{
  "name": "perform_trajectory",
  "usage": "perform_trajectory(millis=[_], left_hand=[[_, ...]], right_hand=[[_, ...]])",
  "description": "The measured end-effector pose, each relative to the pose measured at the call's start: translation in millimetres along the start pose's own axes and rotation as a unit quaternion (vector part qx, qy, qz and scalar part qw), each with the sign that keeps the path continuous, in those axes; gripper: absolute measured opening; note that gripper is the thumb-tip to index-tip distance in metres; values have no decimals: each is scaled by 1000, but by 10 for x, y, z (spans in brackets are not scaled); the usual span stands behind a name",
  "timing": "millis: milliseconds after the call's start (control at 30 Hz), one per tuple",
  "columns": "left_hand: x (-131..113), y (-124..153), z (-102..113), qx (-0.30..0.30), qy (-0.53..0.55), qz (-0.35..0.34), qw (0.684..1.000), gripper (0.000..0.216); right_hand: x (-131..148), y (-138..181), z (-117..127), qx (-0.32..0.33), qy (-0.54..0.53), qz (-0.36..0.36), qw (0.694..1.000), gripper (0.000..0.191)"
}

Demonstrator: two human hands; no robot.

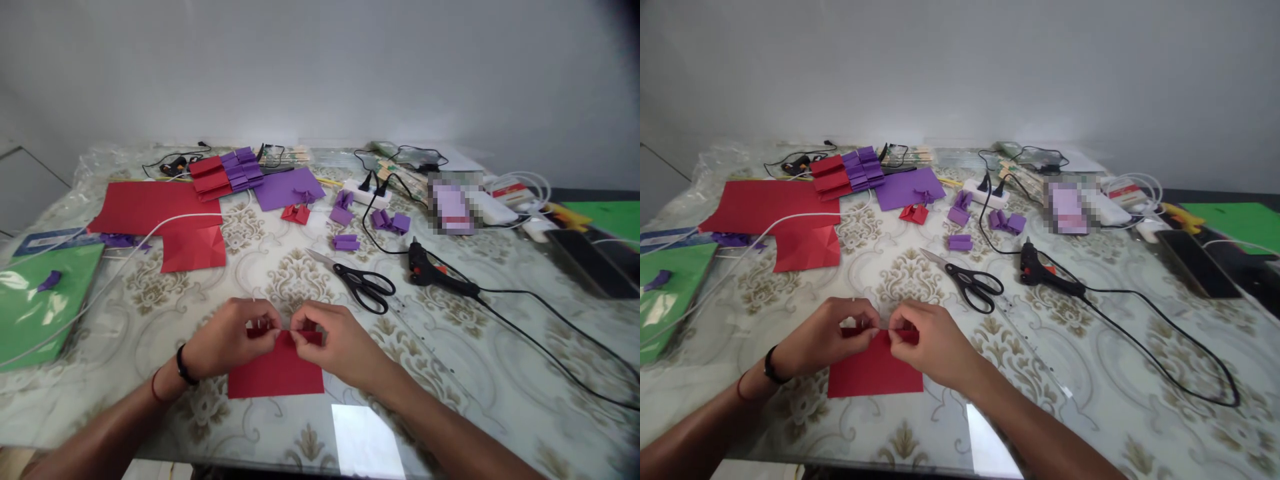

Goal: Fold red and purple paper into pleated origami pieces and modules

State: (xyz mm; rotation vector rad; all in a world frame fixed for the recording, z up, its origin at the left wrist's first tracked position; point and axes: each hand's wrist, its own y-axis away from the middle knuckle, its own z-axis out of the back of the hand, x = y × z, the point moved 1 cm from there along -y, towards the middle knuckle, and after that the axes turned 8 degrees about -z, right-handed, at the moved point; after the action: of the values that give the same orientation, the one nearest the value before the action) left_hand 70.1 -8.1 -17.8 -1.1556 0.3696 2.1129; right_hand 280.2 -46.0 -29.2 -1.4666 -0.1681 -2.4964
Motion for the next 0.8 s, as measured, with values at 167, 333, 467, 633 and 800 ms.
perform_trajectory(millis=[167, 333, 467, 633, 800], left_hand=[[-7, 14, -21, 4, -4, -7, 1000, 12], [-54, 8, -2, 6, 1, -8, 1000, 13], [-66, -3, 67, 1, 17, -4, 1000, 13], [-52, -20, 236, -16, 4, -9, 1000, 12], [-28, -34, 378, -18, -12, 4, 1000, 12]], right_hand=[[-7, 11, -65, 5, -8, 10, 1000, 12], [25, 27, -37, 1, -20, 9, 1000, 14], [63, 24, 52, -6, -23, 1, 1000, 15], [65, 7, 189, -20, -26, -14, 999, 13], [36, -13, 262, -15, -21, -27, 999, 12]])
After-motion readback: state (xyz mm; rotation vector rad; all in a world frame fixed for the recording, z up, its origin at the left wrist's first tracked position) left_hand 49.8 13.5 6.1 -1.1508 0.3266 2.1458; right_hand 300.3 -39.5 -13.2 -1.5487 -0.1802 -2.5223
